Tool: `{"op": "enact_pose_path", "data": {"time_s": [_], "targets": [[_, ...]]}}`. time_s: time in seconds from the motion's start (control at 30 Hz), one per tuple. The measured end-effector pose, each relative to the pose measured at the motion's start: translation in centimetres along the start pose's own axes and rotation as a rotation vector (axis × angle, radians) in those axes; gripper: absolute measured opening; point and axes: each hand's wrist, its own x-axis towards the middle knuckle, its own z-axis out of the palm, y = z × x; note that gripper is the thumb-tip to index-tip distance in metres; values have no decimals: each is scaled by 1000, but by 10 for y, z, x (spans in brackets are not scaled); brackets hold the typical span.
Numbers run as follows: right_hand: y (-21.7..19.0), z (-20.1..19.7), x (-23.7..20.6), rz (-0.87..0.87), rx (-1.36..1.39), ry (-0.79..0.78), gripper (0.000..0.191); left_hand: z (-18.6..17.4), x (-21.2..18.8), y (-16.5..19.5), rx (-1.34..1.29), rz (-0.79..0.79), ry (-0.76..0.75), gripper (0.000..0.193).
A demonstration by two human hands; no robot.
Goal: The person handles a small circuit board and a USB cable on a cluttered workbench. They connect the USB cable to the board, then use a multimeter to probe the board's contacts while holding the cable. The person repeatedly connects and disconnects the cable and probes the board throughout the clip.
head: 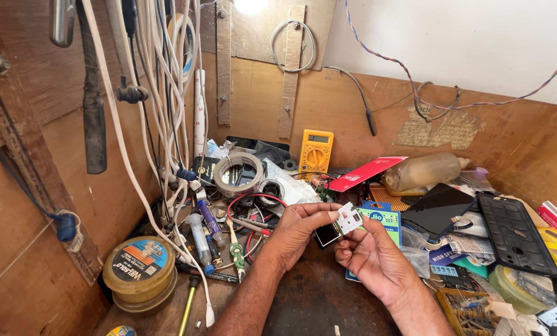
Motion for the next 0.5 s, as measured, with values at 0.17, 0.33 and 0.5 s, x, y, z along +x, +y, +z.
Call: {"op": "enact_pose_path", "data": {"time_s": [0.17, 0.33, 0.5], "targets": [[0, -1, 1, 3, 5, -5, 48, -1, 0, -2, 8, -7, 7, 31], [0, -1, 1, 9, 11, -11, 48, -2, 0, -2, 15, -8, 8, 31], [1, 0, 0, 3, 15, -3, 47, -1, 1, -2, -34, -10, -15, 31]]}}
